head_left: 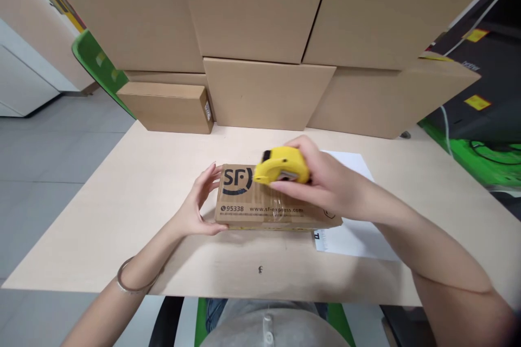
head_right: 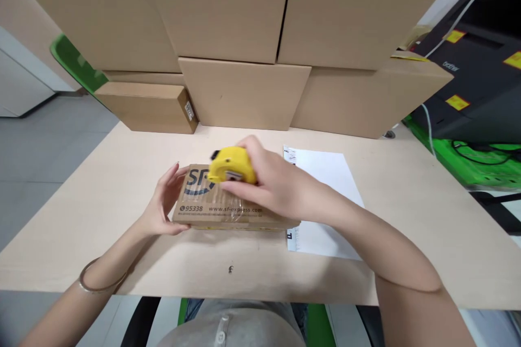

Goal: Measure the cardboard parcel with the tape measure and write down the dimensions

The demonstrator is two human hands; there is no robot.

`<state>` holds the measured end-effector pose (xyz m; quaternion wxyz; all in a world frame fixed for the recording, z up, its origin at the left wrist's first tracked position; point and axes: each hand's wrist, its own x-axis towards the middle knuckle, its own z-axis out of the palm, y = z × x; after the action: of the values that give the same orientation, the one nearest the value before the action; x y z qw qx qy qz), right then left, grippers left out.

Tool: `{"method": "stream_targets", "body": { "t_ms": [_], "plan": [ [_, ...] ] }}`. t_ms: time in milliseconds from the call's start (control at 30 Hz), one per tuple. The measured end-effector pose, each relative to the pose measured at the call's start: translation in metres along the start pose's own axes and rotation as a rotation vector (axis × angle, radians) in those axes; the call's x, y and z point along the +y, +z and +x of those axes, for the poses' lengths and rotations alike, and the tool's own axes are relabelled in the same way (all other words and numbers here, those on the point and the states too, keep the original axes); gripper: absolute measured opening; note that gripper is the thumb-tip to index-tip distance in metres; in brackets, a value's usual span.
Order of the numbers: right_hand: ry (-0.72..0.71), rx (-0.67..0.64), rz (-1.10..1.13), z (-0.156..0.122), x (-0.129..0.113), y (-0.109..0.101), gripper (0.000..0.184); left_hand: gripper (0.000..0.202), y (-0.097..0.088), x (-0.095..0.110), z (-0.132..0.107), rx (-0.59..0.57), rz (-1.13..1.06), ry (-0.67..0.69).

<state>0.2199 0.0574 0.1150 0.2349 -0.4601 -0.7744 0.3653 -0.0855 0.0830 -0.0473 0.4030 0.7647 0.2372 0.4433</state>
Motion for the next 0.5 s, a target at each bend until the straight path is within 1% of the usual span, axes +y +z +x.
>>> {"method": "stream_targets", "body": {
  "t_ms": [67, 100, 167, 233, 300, 367, 433, 500],
  "plan": [
    [-0.076, -0.144, -0.061, 0.021, -0.015, 0.01, 0.039, 0.125, -0.001, -0.002, -0.002, -0.005, -0.012, -0.027],
    [-0.11, -0.197, -0.083, 0.029, -0.021, 0.015, 0.037, 0.126, -0.001, -0.003, -0.003, -0.005, -0.014, -0.044],
    [-0.145, -0.26, -0.14, 0.041, -0.029, 0.022, 0.035, 0.128, -0.002, -0.006, -0.006, 0.001, -0.006, -0.075],
    [-0.14, -0.28, -0.213, 0.046, -0.033, 0.026, 0.035, 0.128, -0.003, -0.009, -0.007, 0.016, 0.016, -0.078],
    [-0.108, -0.296, -0.265, 0.045, -0.032, 0.027, 0.037, 0.125, -0.004, -0.009, -0.006, 0.0, 0.058, -0.031],
    [-0.062, -0.294, -0.28, 0.04, -0.026, 0.024, 0.038, 0.114, -0.005, -0.006, -0.003, -0.045, 0.122, 0.064],
    [-0.005, -0.271, -0.267, 0.029, -0.015, 0.017, 0.038, 0.1, -0.006, -0.002, 0.003, -0.081, 0.189, 0.142],
    [0.048, -0.225, -0.24, 0.012, 0.001, 0.005, 0.037, 0.089, -0.006, 0.003, 0.007, -0.092, 0.222, 0.163]
  ]
}}
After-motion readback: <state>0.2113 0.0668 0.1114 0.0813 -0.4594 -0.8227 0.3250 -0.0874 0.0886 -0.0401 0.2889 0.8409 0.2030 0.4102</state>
